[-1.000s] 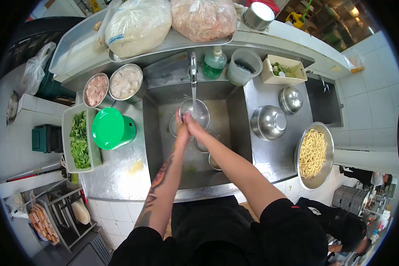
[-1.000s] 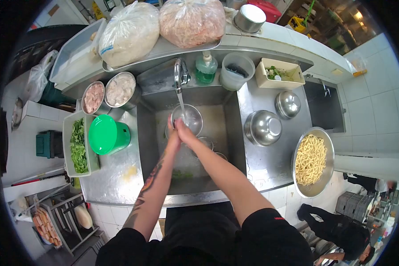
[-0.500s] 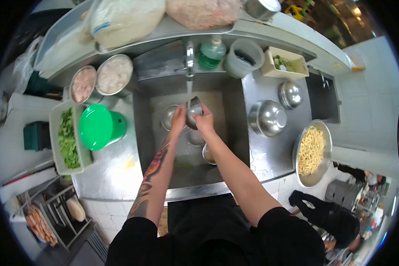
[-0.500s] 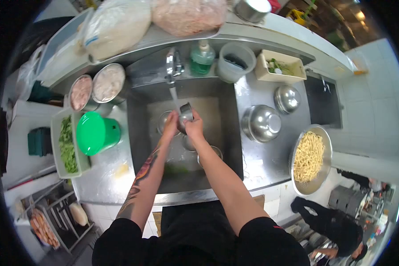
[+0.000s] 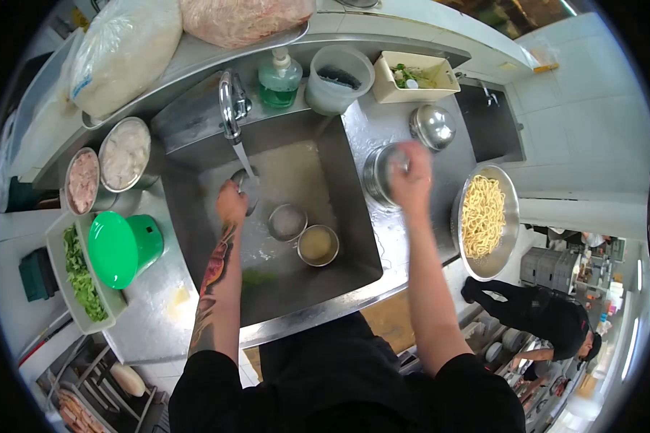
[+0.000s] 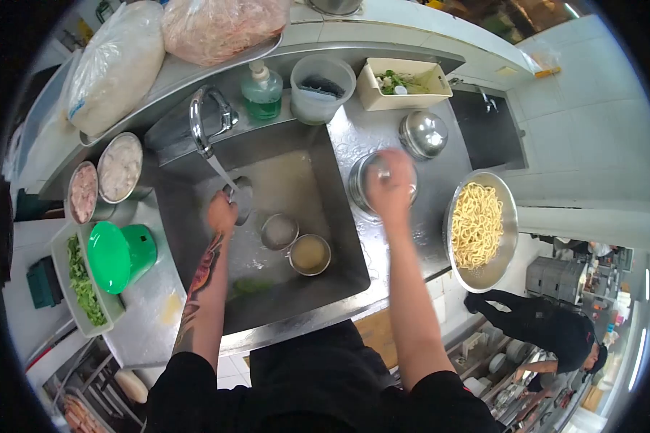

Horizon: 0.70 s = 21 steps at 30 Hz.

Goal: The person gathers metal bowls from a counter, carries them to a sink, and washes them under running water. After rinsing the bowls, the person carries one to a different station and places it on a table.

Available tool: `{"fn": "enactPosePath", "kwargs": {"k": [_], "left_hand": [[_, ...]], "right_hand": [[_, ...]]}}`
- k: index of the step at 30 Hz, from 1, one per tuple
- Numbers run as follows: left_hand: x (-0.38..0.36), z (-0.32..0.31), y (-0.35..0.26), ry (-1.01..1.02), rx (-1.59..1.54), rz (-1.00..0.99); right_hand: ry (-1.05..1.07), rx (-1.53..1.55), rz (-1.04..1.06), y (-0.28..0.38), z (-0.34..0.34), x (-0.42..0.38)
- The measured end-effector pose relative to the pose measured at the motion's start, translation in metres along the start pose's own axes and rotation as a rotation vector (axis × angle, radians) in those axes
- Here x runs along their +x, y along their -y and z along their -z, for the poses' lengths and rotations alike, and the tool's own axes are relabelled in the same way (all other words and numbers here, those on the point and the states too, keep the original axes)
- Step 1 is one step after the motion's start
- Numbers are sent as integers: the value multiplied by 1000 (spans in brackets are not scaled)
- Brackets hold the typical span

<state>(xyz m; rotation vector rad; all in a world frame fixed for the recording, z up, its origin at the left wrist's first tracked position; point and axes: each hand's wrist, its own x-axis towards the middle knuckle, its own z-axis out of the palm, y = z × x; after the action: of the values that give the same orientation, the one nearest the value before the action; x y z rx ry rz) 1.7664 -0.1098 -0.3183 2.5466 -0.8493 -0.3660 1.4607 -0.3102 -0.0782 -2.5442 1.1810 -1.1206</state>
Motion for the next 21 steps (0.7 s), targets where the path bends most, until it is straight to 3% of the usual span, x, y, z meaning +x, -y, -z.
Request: {"fn": "enactPosePath", "kwargs": {"k": [1,2,3,5,6,7,9,12,13,15,18,20,21], "left_hand": [[-6,25,-12,-11,18,2],[-15,49,-23,18,-94,14],[-25,68,-35,47,-208,24],[-53,94,-58,106,-284,-29],[-65,102,-66,177,-366,-75],[-70,101,-69,166,-354,-76],[-86,92,-51,-93,-320,-300],[-79,71,-17,-117,-467,-218],[-82,83,-20,7,-601,-81],[-83,78,-11,-36,-500,-109],[-76,61,-4,-56,-367,-149],[-70,45,1,80,-574,85],[-66,36,7,78,-575,86]], "right_hand": [[86,213,-223,41,-28,-12],[317,367,-400,85,-46,-21],[425,463,-408,100,-88,-45],[774,565,-695,124,-192,-106],[788,1055,-958,139,-214,-112],[754,1004,-973,152,-226,-117],[736,934,-973,153,-248,-130],[660,931,-996,162,-229,-133],[702,866,-932,166,-209,-125],[758,806,-843,167,-195,-120],[784,863,-970,158,-204,-129],[927,1020,-941,137,-233,-150],[928,1020,-939,125,-248,-161]]}}
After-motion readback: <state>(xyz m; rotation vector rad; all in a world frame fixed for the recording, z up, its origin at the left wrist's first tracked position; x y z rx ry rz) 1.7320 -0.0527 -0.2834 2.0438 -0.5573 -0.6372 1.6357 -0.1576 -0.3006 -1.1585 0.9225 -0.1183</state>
